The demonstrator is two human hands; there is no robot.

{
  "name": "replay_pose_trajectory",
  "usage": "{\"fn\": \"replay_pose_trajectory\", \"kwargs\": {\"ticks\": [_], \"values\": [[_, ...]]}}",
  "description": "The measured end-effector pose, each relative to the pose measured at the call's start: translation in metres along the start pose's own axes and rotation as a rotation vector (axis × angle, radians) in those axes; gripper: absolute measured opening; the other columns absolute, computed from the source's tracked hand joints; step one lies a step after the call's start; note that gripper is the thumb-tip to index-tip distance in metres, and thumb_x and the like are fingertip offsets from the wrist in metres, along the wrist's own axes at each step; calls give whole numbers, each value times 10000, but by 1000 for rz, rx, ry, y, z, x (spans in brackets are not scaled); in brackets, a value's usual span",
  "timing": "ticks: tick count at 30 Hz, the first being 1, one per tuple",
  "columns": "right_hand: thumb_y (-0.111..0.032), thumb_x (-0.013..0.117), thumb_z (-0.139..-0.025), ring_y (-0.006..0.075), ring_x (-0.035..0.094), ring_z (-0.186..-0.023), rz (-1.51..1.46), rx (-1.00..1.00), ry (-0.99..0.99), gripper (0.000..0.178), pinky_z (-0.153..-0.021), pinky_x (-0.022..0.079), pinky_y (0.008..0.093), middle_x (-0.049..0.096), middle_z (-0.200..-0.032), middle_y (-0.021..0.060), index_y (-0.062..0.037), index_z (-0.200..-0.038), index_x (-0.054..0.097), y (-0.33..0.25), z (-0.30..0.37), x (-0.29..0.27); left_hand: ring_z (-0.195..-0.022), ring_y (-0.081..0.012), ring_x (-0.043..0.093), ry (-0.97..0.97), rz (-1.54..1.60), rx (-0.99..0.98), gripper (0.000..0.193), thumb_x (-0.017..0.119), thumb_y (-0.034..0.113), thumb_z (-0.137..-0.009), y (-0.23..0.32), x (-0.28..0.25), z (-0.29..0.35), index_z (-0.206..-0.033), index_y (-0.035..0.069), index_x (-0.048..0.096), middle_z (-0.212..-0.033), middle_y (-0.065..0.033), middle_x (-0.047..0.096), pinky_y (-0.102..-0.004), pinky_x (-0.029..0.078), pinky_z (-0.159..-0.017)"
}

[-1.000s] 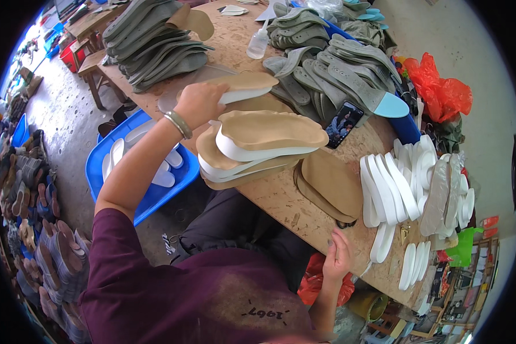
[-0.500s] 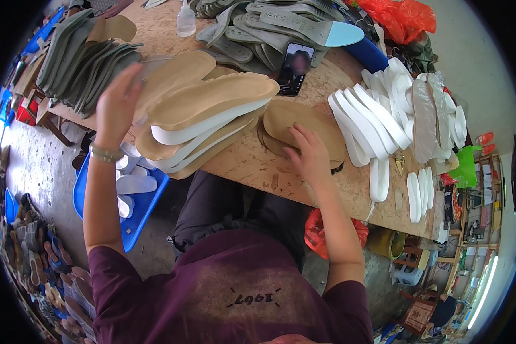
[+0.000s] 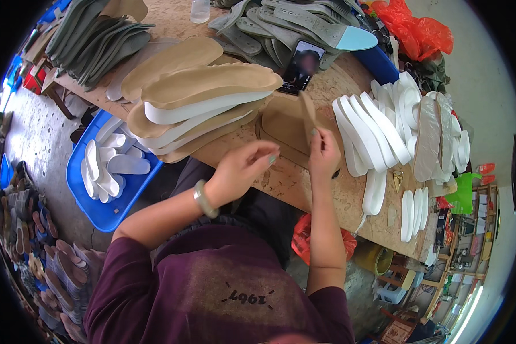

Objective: Peeling protective layers and attaching shoe insoles to outsoles.

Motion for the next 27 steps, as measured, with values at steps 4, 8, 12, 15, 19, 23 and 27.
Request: {"fn": "replay_pose_trajectory", "kwargs": {"ticks": [4,8,12,15,19,23,27], "values": [[-41,660,-881,239,628,-773,24,-263,59,93,-694,503,321,635,-870,118,6,-958,639,-32,21,-19,-1000,-127,614,-47,90,-32,273,565,130,-997,-7,29,-36,-1241,16,516,-1136,-58,624,-268,499,-875],[4,700,-838,198,615,-761,-62,-411,-42,138,-678,486,286,627,-899,109,0,-958,631,-52,40,-23,-995,-86,587,-33,80,75,265,609,164,-986,4,41,-29,-1196,28,523,-1105,-39,613,-259,499,-866],[4,728,-822,144,588,-731,-306,-88,-165,164,-662,478,255,599,-883,63,-8,-939,614,-39,47,-28,-898,-80,601,-74,27,1,236,644,172,-965,8,42,-18,-1122,15,565,-1002,-24,634,-248,507,-806],[-7,750,-811,114,568,-717,-334,-105,-160,198,-647,470,238,573,-851,38,-13,-936,598,-41,44,-25,-814,-81,606,-89,-41,-5,208,664,173,-951,18,35,-18,-1050,1,602,-898,-23,651,-249,512,-747],[-14,764,-807,109,566,-709,-348,-103,-166,215,-650,475,231,578,-849,36,-13,-944,599,-50,45,-26,-785,-76,598,-142,-103,44,166,653,141,-952,24,26,-22,-996,-16,625,-855,-32,662,-253,510,-712],[-18,765,-816,106,586,-720,-371,-100,-126,223,-660,484,228,606,-882,42,-7,-980,615,-55,49,-27,-800,-88,624,-226,-180,145,140,617,116,-969,32,23,-25,-998,-20,631,-871,-40,677,-254,521,-721],[-8,740,-841,118,620,-697,-363,-108,-85,202,-641,497,232,642,-884,68,11,-1022,654,-64,49,-39,-844,-98,651,-296,-178,143,131,576,91,-986,44,24,-26,-1028,-21,631,-897,-55,688,-255,538,-745]]}}
Point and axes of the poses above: each hand's wrist, its own z-axis away from the middle knuckle, its own x-axis out of the palm, y = z × x, the point moved 1 cm from there along -z, towards the middle knuckle
